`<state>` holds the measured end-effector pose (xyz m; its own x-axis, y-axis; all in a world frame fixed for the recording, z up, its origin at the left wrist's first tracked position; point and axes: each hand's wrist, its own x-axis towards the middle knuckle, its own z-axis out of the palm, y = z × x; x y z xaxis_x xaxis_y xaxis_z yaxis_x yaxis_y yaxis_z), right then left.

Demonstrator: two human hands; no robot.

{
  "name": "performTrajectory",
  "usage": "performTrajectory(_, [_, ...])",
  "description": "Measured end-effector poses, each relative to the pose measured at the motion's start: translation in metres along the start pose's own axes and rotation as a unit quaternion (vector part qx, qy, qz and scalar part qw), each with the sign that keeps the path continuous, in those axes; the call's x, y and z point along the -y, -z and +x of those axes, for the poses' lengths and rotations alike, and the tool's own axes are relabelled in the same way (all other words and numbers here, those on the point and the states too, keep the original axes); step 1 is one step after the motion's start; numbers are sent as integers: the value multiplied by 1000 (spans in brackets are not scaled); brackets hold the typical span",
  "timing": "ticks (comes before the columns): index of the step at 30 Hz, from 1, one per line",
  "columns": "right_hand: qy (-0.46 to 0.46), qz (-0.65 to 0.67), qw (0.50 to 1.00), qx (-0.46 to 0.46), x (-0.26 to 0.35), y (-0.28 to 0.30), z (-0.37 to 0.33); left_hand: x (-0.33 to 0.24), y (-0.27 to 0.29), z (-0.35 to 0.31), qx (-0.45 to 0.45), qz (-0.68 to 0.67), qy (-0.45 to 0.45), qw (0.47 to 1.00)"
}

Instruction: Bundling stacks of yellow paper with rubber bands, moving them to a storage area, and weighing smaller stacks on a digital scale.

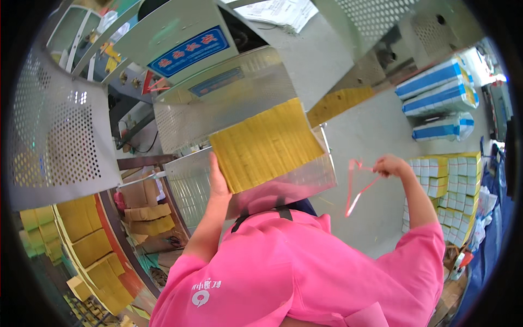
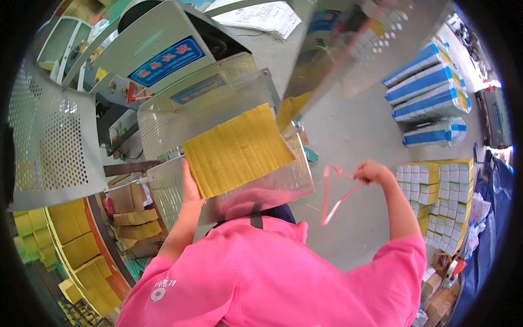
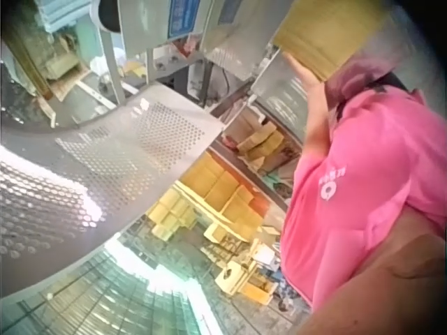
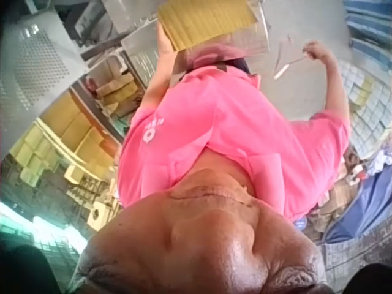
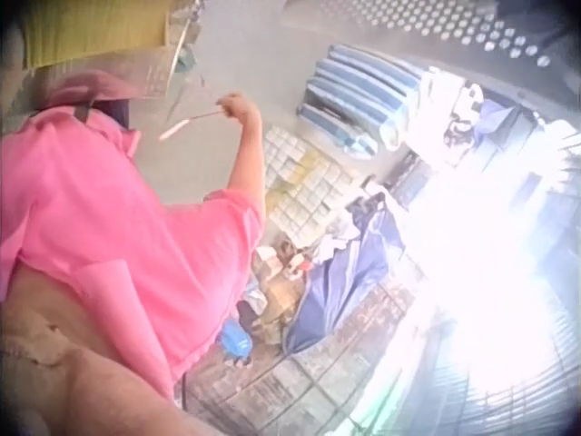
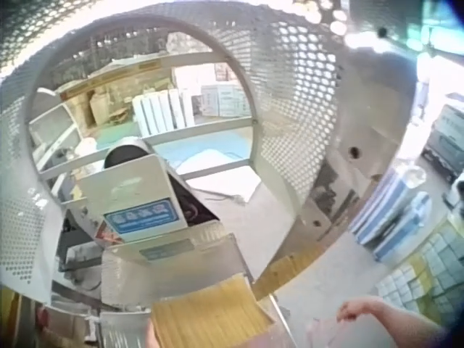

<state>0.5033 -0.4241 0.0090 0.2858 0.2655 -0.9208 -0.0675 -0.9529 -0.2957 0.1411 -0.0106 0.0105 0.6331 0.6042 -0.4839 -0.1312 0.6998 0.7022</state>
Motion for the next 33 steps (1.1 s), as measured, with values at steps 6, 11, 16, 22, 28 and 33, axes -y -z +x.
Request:
performTrajectory(6, [105,-277,888,-351,58,85,185,5,-7,2,21,27,-3,999])
performTrajectory(11, [441,-62,642,-624,151,55,228,10,-5,6,-3,38,-3,999])
performTrajectory(16, [390,-54,878,-270,152,-24,111,13,-4,-2,-23,-8,-12,1000])
performTrajectory(22, [409,203,878,-144,159,-131,12,3,-9,2,-6,3,3,1000])
performTrajectory(28, [398,220,880,-137,193,-199,-6,-14,18,1,-33,24,19,999])
performTrajectory(33, [487,113,846,-183,210,-238,-12,-63,64,-26,-16,41,61,997])
